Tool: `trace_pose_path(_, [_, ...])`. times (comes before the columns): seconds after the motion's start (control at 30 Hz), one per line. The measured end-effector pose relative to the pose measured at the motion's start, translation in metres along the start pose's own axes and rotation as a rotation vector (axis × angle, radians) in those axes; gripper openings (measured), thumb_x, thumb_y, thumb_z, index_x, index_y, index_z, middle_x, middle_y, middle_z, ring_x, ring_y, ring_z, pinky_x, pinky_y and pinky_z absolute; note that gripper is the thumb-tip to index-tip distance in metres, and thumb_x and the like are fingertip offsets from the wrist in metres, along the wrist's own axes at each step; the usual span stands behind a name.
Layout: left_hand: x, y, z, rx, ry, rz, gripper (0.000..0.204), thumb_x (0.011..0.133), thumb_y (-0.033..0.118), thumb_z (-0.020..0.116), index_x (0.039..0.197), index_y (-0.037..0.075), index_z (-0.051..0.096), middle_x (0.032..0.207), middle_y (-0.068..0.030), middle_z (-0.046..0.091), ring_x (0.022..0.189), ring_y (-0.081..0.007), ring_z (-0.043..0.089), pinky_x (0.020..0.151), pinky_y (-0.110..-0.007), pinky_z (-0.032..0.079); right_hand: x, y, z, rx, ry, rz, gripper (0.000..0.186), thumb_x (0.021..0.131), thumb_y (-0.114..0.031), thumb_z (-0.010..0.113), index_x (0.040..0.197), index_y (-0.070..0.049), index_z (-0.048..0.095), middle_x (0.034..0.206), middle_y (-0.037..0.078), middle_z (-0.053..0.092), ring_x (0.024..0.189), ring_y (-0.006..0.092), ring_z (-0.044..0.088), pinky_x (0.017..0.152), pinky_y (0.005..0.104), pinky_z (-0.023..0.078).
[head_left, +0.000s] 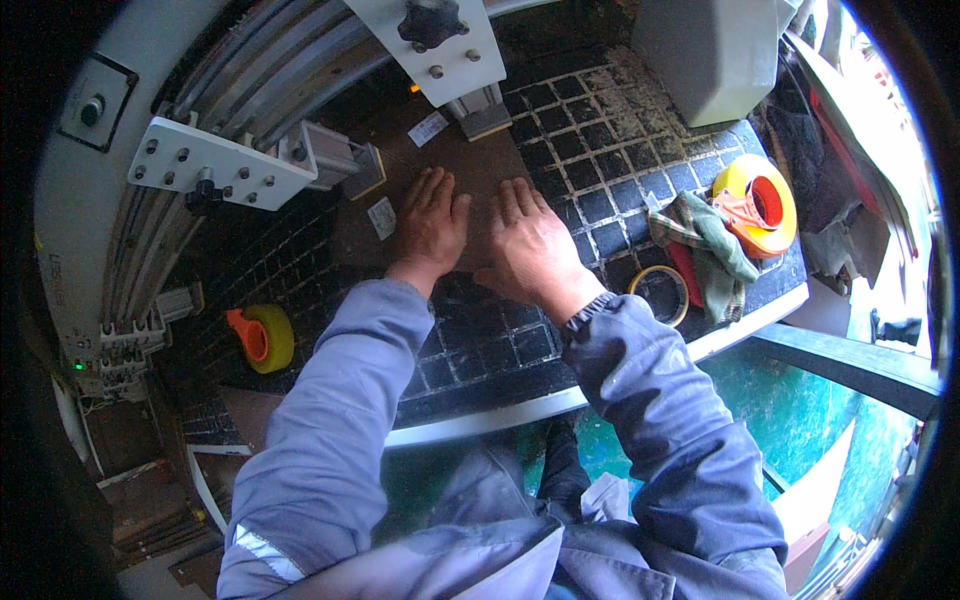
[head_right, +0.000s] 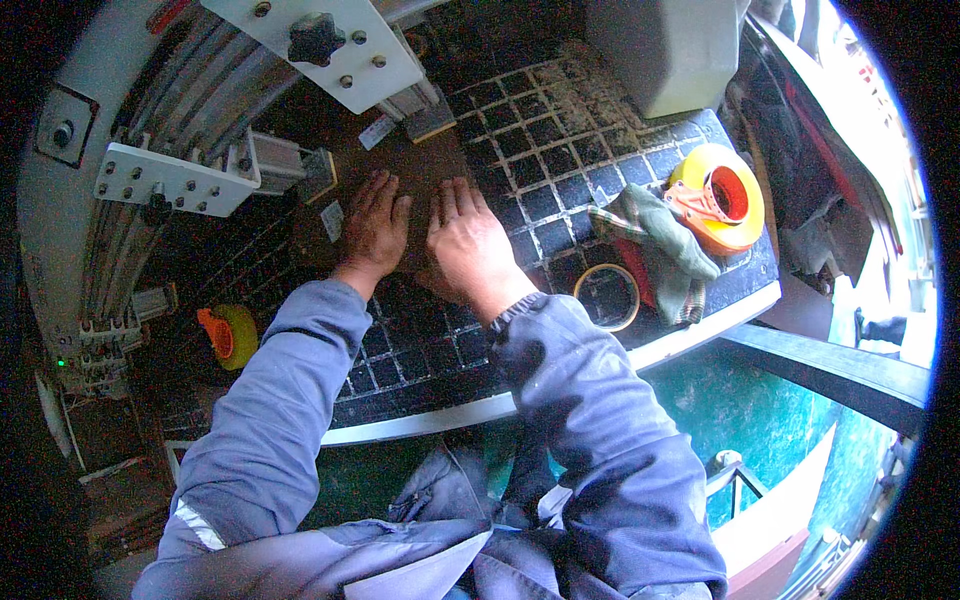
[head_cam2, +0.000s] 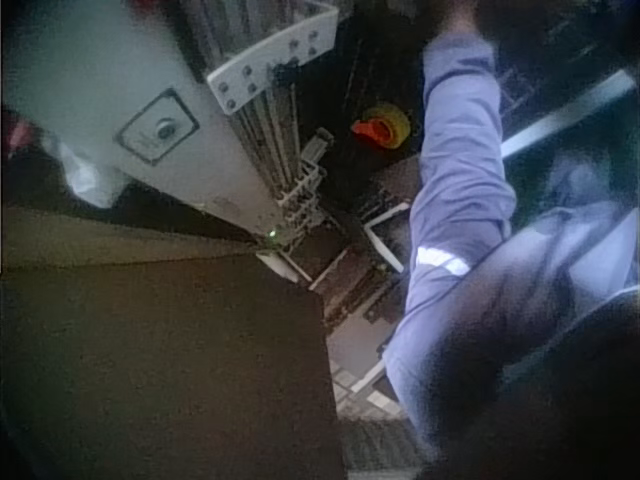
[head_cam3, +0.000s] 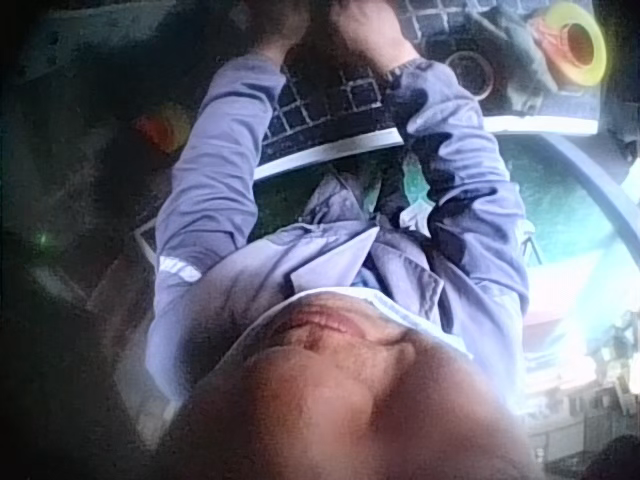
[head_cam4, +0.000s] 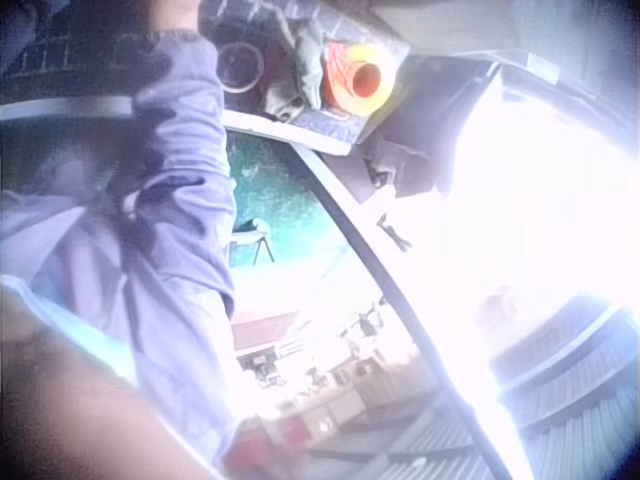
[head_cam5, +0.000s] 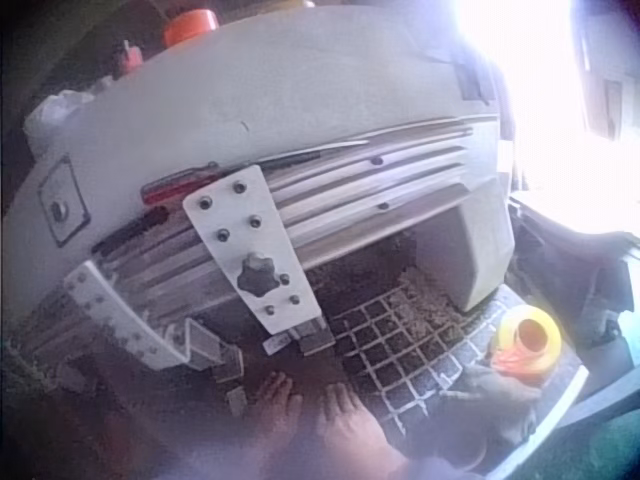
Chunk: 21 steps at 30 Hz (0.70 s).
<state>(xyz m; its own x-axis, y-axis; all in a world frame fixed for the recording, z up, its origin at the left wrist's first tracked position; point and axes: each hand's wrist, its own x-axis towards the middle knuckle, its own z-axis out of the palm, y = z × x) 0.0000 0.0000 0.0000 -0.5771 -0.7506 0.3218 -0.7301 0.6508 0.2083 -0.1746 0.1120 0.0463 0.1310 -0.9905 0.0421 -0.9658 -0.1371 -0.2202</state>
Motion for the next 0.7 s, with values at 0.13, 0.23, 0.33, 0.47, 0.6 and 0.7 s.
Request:
trace_pose_path(0.13, [0.001,-0.002,-0.002,-0.001,-0.022,-0.001,0.050,0.110,0.035,0.053,0.139,-0.005,0.064,0.151,-0.0266,0.058,0.146,-0.0428,0.049,0.124,-0.051,0.038,0.002,-0.002,-0.003,0.010,0.014,0.000,0.105,0.079,-0.055,0.084,0.151,0.011,0.048,0.160,0.036,0.044,0.154,0.0473,0.039,0.130,0.0481,0.029])
trace_pose_path(0.23, [0.000,-0.001,-0.001,-0.024,-0.035,-0.012,0.053,0.111,0.037,0.050,0.141,-0.005,0.062,0.152,-0.0269,0.056,0.148,-0.0424,0.047,0.125,-0.050,0.037,-0.001,-0.001,-0.005,0.024,0.005,0.004,0.105,0.079,-0.055,0.084,0.151,0.012,0.048,0.159,0.036,0.045,0.153,0.0472,0.040,0.130,0.0479,0.029])
trace_pose_path(0.33, [0.000,-0.002,0.000,-0.027,-0.035,-0.008,0.053,0.111,0.037,0.050,0.141,-0.005,0.062,0.153,-0.0269,0.055,0.148,-0.0424,0.047,0.125,-0.051,0.037,0.000,0.000,-0.003,0.004,0.027,-0.001,0.105,0.079,-0.055,0.084,0.151,0.012,0.048,0.158,0.036,0.045,0.153,0.0470,0.040,0.130,0.0476,0.030])
trace_pose_path(0.47, [0.001,-0.002,0.004,0.010,0.030,0.009,0.044,0.107,0.028,0.060,0.135,-0.004,0.066,0.146,-0.0252,0.062,0.141,-0.0441,0.054,0.121,-0.052,0.041,0.000,0.002,0.002,-0.061,0.044,-0.019,0.105,0.079,-0.055,0.085,0.150,0.012,0.048,0.158,0.036,0.045,0.152,0.0469,0.041,0.130,0.0478,0.030])
trace_pose_path(0.6, [0.000,-0.001,0.003,-0.018,0.014,-0.011,0.047,0.108,0.032,0.058,0.137,-0.004,0.065,0.149,-0.0261,0.059,0.143,-0.0441,0.051,0.122,-0.052,0.039,0.001,0.002,0.006,-0.052,0.049,-0.022,0.105,0.079,-0.055,0.085,0.150,0.012,0.048,0.158,0.037,0.045,0.152,0.0477,0.041,0.130,0.0480,0.030])
trace_pose_path(0.7, [0.000,-0.002,0.002,-0.061,-0.027,-0.028,0.053,0.110,0.037,0.052,0.140,-0.006,0.062,0.153,-0.0286,0.054,0.148,-0.0444,0.046,0.124,-0.052,0.037,0.001,0.003,0.007,-0.078,0.041,-0.027,0.105,0.078,-0.055,0.085,0.150,0.011,0.049,0.157,0.037,0.045,0.152,0.0480,0.041,0.130,0.0480,0.030])
